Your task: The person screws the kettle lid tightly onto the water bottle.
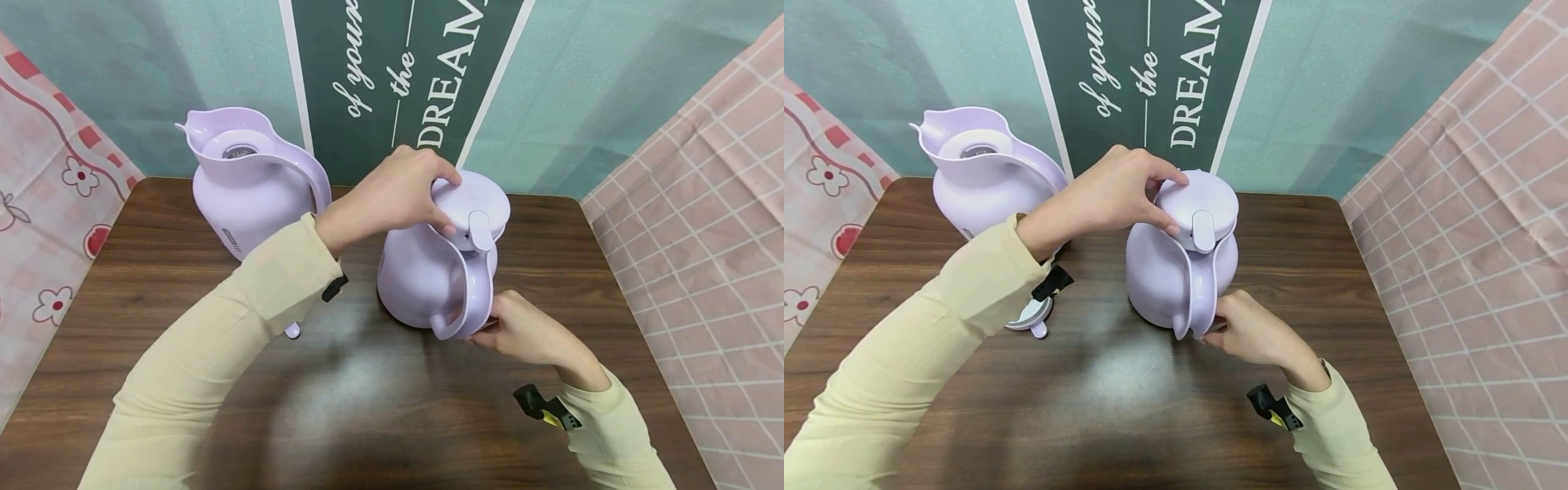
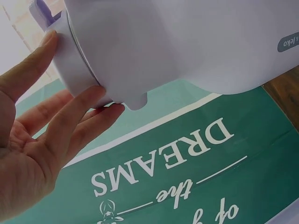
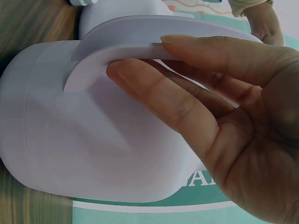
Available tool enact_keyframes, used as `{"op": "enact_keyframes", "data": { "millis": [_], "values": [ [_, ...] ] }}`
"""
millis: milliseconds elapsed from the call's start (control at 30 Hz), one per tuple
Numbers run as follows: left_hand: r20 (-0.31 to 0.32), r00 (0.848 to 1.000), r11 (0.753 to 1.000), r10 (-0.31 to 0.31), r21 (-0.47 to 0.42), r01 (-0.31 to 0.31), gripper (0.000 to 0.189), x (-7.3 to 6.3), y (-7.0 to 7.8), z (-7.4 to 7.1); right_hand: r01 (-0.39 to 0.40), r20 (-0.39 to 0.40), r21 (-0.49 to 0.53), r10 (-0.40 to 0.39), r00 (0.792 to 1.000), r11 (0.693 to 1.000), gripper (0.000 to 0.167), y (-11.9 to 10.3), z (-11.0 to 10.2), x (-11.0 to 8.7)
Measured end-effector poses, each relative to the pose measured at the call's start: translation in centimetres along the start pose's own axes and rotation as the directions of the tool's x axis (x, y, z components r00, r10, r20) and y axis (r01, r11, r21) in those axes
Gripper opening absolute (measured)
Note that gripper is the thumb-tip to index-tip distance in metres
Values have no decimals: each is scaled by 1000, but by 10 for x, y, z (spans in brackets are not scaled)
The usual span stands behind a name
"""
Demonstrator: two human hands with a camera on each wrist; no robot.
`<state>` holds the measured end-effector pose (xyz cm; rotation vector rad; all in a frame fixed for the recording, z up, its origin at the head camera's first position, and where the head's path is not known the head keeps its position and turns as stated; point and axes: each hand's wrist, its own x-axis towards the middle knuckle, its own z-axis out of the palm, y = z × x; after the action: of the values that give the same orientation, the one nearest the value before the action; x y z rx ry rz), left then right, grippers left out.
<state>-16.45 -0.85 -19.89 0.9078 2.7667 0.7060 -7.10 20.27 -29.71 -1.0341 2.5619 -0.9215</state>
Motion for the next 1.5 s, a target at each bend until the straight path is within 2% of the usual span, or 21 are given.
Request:
{"op": "enact_keyframes", "data": {
  "millis": [167,400,567,733,900,1000,1200,1400,1500],
  "values": [
    [-13,999,999,31,-26,-31,57,0,-4,-1,-16,8,2,16,1000,1000,14,-1,0,0],
    [-13,999,999,33,-37,-34,54,1,-7,-2,-26,17,6,26,1000,1000,13,-1,0,0],
    [-23,999,999,34,-29,-34,27,-1,-6,-2,-10,9,2,10,1000,1000,14,0,0,0],
    [-38,999,999,-32,-38,30,31,-5,-5,-9,-15,9,-1,15,1000,1000,13,0,0,0],
    [-35,990,990,-133,-46,132,27,-5,-1,-13,-11,-1,-3,11,1000,1000,13,0,0,0],
    [-30,986,986,-164,-43,163,29,-4,1,-11,-10,-1,-7,10,1000,1000,14,0,0,1],
    [-48,986,987,-157,-23,156,35,0,2,-9,-12,3,-14,12,1000,1000,14,0,0,0],
    [-34,989,989,-145,-47,144,17,3,0,-8,6,-8,-15,-6,1000,1000,15,0,0,0],
    [-21,989,988,-149,-56,147,25,6,0,-9,8,-8,-20,-8,1000,1000,14,0,0,0]
  ]
}}
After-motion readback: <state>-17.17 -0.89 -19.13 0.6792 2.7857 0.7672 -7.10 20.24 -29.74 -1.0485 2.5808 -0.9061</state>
